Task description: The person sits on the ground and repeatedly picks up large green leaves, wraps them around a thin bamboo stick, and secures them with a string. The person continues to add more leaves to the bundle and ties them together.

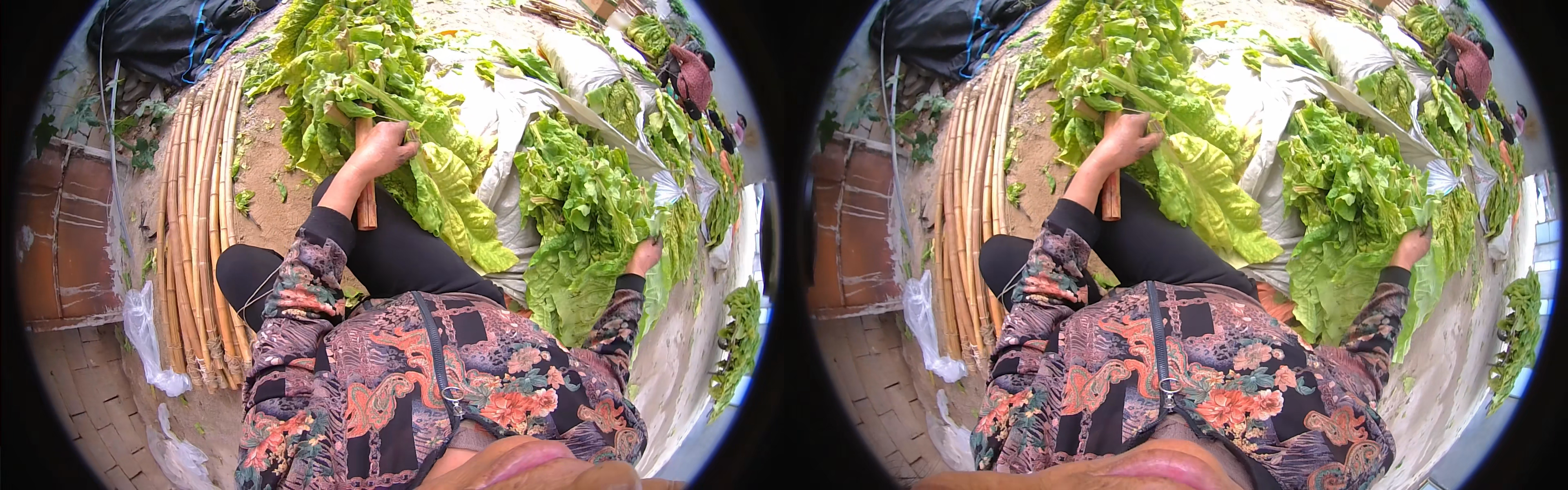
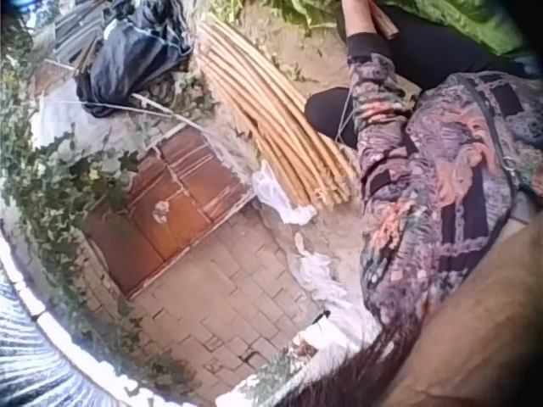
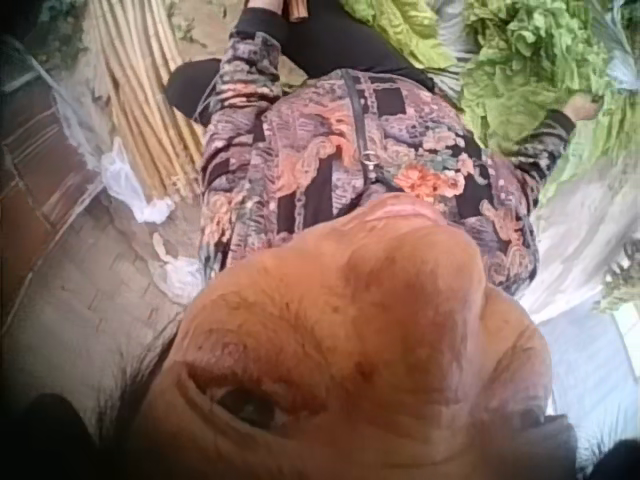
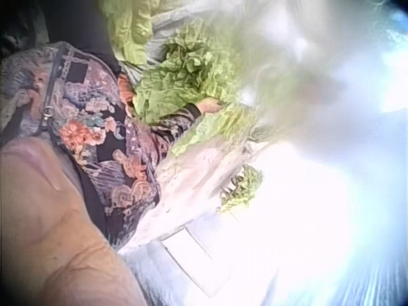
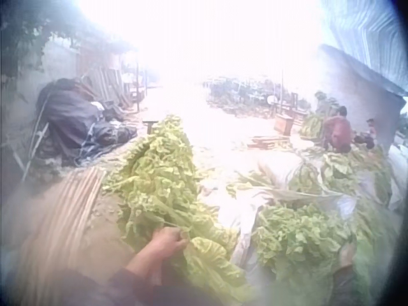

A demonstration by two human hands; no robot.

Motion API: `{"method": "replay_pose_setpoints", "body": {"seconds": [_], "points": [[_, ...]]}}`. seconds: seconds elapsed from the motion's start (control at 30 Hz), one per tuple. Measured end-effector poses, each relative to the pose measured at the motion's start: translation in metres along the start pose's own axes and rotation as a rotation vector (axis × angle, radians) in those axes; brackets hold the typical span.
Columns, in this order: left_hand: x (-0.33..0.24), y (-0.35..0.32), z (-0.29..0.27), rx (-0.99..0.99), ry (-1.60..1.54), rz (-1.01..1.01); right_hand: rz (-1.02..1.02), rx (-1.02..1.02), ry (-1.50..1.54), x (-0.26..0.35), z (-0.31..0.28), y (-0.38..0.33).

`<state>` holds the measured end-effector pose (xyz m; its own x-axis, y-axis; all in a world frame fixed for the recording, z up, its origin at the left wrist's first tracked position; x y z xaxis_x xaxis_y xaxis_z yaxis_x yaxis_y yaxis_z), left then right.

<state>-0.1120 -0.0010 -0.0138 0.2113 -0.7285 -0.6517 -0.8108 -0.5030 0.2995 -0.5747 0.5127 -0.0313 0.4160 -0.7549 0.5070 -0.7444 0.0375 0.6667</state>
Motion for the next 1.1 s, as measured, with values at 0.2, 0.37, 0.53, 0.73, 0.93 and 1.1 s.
{"method": "replay_pose_setpoints", "body": {"seconds": [0.2,0.37,0.53,0.73,0.93,1.1], "points": [[0.012,-0.008,-0.001,-0.038,-0.071,0.004,0.006,0.804,0.448,0.258,-0.025,-0.042],[-0.014,-0.001,-0.005,-0.087,-0.209,0.16,-0.238,1.414,0.727,0.435,0.022,-0.218],[0.006,-0.008,0.01,-0.016,-0.948,-0.074,-0.319,1.149,0.964,0.47,0.099,-0.275],[0.012,-0.008,0.005,-0.015,-0.658,0.05,-0.294,1.008,1.025,0.472,0.111,-0.278],[0.002,-0.006,0.008,0.06,-0.723,-0.055,-0.484,1.187,0.844,0.48,0.112,-0.187],[0.018,-0.008,0.012,0.083,-0.888,-0.206,-0.649,1.326,0.504,0.489,0.167,-0.199]]}}
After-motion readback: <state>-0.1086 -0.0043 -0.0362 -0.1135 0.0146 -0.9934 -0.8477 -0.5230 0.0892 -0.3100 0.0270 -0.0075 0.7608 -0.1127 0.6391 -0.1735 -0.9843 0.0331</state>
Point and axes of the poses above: each hand's wrist, its own y-axis towards the middle knuckle, its own z-axis out of the palm, x = y × z, the point moved 8 cm from there along y, towards the middle knuckle, and after that the axes turned 6 degrees about z, right-handed, at the moved point
